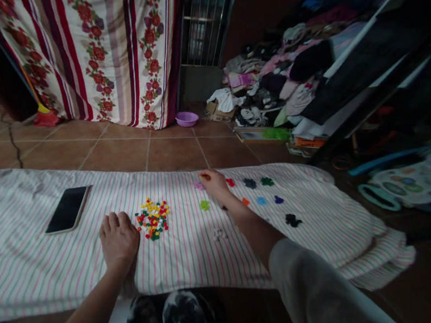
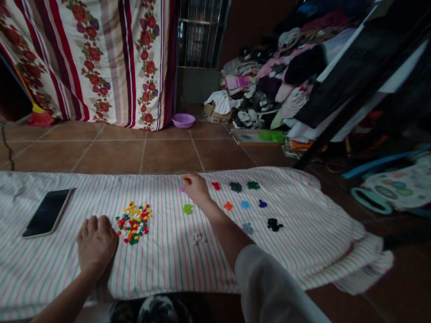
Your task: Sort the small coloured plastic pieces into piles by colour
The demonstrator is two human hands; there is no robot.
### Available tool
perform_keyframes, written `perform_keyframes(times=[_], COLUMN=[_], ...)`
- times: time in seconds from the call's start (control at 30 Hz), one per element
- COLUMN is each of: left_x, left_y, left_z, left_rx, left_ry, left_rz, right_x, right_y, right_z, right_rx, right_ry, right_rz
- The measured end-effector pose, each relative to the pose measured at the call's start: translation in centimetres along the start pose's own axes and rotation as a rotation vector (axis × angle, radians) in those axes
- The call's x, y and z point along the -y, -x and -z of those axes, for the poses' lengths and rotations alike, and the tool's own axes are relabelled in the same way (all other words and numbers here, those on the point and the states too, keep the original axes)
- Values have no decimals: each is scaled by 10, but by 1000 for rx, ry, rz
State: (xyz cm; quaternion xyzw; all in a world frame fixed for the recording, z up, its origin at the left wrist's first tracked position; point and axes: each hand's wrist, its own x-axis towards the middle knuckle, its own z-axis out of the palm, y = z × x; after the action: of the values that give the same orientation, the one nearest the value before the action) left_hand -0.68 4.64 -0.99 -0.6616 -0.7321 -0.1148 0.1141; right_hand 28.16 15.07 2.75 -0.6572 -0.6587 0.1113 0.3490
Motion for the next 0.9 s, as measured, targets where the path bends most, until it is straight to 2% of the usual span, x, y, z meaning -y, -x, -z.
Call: perform_keyframes(times=[0.17,0.3,0.63,0.9], left_x=[-1,-2,-2,-2], left_y=[0,-1,-1,-1], left_z=[1,2,4,1], left_rx=[0,9,23,13], left_ry=[-11,-8,-13,4], left_rz=[12,11,0,9], right_x=[-43,-59,-68,-70], right_y=[-3,2,4,2], right_z=[33,40,38,32], right_rx=[-13,28,145,202], right_ry=[178,288,424,435], right_rz=[-151,-114,-39,-74])
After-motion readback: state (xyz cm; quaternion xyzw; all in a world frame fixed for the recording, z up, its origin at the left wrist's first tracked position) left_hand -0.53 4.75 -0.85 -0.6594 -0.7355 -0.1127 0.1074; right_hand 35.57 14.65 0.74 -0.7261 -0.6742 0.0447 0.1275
